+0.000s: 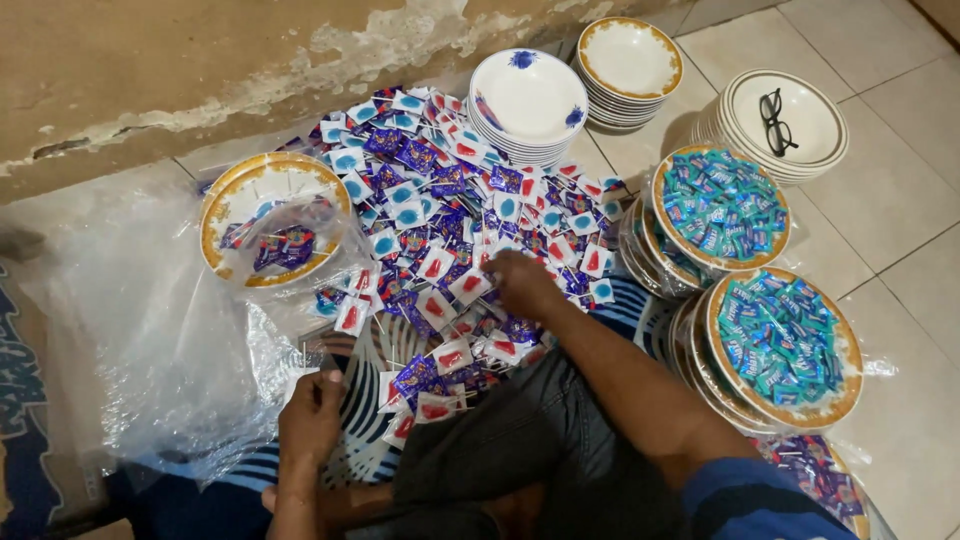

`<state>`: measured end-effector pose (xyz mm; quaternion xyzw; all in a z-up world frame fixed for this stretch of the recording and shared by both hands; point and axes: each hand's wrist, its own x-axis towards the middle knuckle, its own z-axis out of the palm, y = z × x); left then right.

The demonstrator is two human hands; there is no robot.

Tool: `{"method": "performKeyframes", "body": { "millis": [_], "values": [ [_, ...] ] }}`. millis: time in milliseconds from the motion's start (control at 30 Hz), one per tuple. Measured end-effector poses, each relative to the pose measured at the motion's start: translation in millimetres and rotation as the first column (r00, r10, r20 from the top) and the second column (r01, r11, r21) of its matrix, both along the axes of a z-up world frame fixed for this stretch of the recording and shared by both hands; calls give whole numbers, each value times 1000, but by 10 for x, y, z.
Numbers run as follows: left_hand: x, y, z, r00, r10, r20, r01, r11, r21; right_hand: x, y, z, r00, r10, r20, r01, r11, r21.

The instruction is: The person packages stacks of disposable plates by placing them into plastic bags along with condiment packets and then placing the filled bags into cardboard boxes.

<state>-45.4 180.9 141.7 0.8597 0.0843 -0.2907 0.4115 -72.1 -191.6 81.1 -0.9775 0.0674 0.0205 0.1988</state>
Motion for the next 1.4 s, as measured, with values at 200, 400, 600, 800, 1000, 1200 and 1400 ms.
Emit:
{"method": "performKeyframes", "body": {
  "millis": [200,400,600,800,1000,1200,1400],
  "values": [
    [-1,-37,26,1000,-24,15,23,1000,13,-84,-578,-341,966,-259,19,251,950,188],
    [-14,6,-179,995,-66,71,64,997,31,-31,-118,-342,985,73,-155,-117,947,-298],
    [-18,8,-110,996,-51,78,49,999,19,41,-204,45,973,-122,-195,86,979,-186],
    [-64,-127,82,998,-60,4,60,998,28,200,-661,-682,996,-30,-80,25,998,-63],
    [-31,-93,-46,995,-88,40,87,996,36,230,-384,-355,975,-107,-192,66,975,-211],
    [0,-104,-158,988,-137,70,133,989,59,257,-613,-448,957,-97,-273,1,944,-329],
    [0,-150,-72,990,-134,46,132,991,36,197,-912,-262,881,-443,-166,468,868,165]
  ]
}}
